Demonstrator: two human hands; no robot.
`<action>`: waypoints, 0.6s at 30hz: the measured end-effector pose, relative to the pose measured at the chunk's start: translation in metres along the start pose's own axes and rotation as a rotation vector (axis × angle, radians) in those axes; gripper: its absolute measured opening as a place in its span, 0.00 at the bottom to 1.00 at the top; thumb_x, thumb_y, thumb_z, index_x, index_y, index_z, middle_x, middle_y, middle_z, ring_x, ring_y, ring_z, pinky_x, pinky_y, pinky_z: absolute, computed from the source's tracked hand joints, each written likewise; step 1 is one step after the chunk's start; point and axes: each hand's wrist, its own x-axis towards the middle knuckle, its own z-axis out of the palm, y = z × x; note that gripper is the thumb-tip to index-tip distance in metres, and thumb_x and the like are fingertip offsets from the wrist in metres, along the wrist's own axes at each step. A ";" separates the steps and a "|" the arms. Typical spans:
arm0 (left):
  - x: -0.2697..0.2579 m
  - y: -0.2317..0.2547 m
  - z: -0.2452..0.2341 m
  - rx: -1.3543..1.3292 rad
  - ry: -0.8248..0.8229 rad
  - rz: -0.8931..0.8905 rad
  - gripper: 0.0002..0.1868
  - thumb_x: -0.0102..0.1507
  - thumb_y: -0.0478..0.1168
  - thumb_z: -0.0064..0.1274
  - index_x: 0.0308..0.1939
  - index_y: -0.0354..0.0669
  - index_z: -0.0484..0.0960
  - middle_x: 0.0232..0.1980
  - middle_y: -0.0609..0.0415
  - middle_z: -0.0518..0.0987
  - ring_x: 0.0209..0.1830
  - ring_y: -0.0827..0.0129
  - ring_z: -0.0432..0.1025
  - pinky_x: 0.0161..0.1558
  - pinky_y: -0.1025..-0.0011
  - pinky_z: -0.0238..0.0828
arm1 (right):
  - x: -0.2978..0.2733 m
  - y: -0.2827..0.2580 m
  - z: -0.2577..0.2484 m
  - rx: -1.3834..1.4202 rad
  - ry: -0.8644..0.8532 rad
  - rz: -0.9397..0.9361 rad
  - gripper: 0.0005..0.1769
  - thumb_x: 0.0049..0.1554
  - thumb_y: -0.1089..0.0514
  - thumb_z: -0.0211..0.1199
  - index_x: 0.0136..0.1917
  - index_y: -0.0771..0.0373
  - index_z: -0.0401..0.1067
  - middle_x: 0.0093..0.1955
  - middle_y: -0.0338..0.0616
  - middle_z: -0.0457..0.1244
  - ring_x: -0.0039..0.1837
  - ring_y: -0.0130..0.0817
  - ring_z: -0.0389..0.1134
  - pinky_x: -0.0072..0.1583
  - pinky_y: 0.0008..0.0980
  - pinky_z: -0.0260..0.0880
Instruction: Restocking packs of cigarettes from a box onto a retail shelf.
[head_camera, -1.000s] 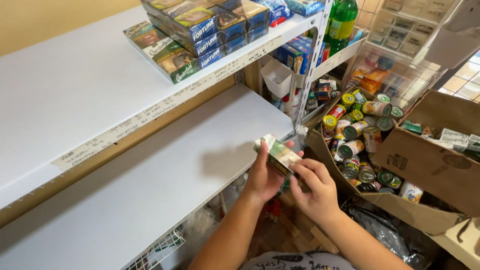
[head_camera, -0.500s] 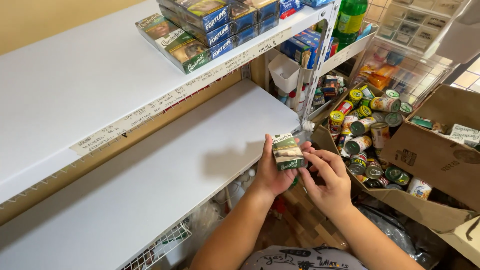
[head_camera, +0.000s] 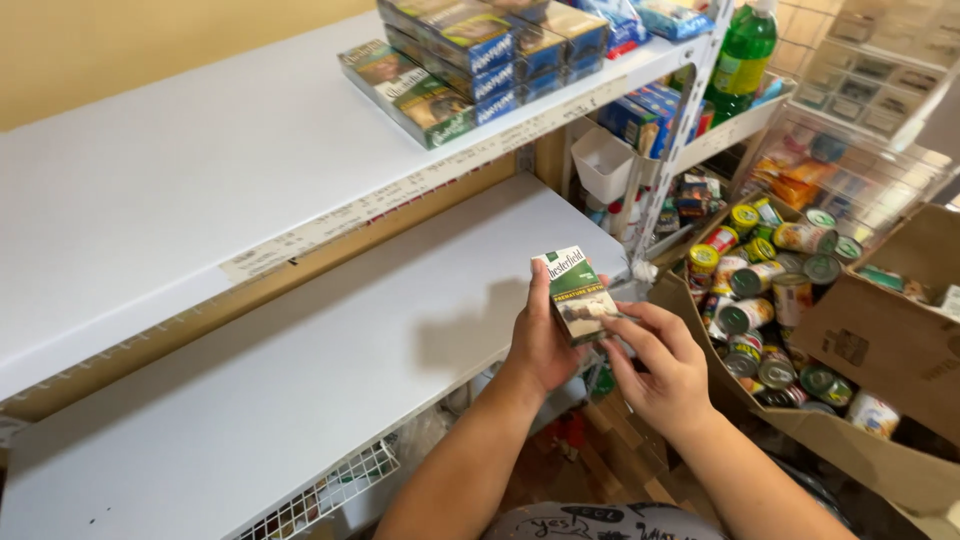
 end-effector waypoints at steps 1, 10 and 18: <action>-0.002 0.005 0.002 0.008 -0.004 0.017 0.38 0.69 0.73 0.31 0.67 0.50 0.72 0.59 0.51 0.78 0.52 0.59 0.75 0.52 0.59 0.73 | 0.004 0.000 0.002 0.010 0.007 -0.016 0.19 0.52 0.69 0.72 0.57 0.62 0.76 0.60 0.49 0.64 0.55 0.38 0.71 0.55 0.32 0.74; -0.048 0.092 0.054 0.271 -0.055 0.293 0.37 0.69 0.64 0.41 0.69 0.39 0.67 0.62 0.49 0.76 0.57 0.63 0.76 0.58 0.59 0.75 | 0.080 -0.029 -0.001 0.038 0.067 -0.351 0.22 0.47 0.71 0.72 0.56 0.61 0.77 0.58 0.48 0.66 0.50 0.41 0.70 0.50 0.35 0.72; -0.088 0.196 0.075 1.135 0.165 0.967 0.29 0.70 0.48 0.49 0.72 0.43 0.63 0.69 0.48 0.65 0.58 0.65 0.68 0.55 0.67 0.74 | 0.172 -0.062 0.018 0.047 0.099 -0.500 0.22 0.48 0.70 0.72 0.56 0.60 0.77 0.57 0.44 0.67 0.51 0.43 0.69 0.51 0.37 0.70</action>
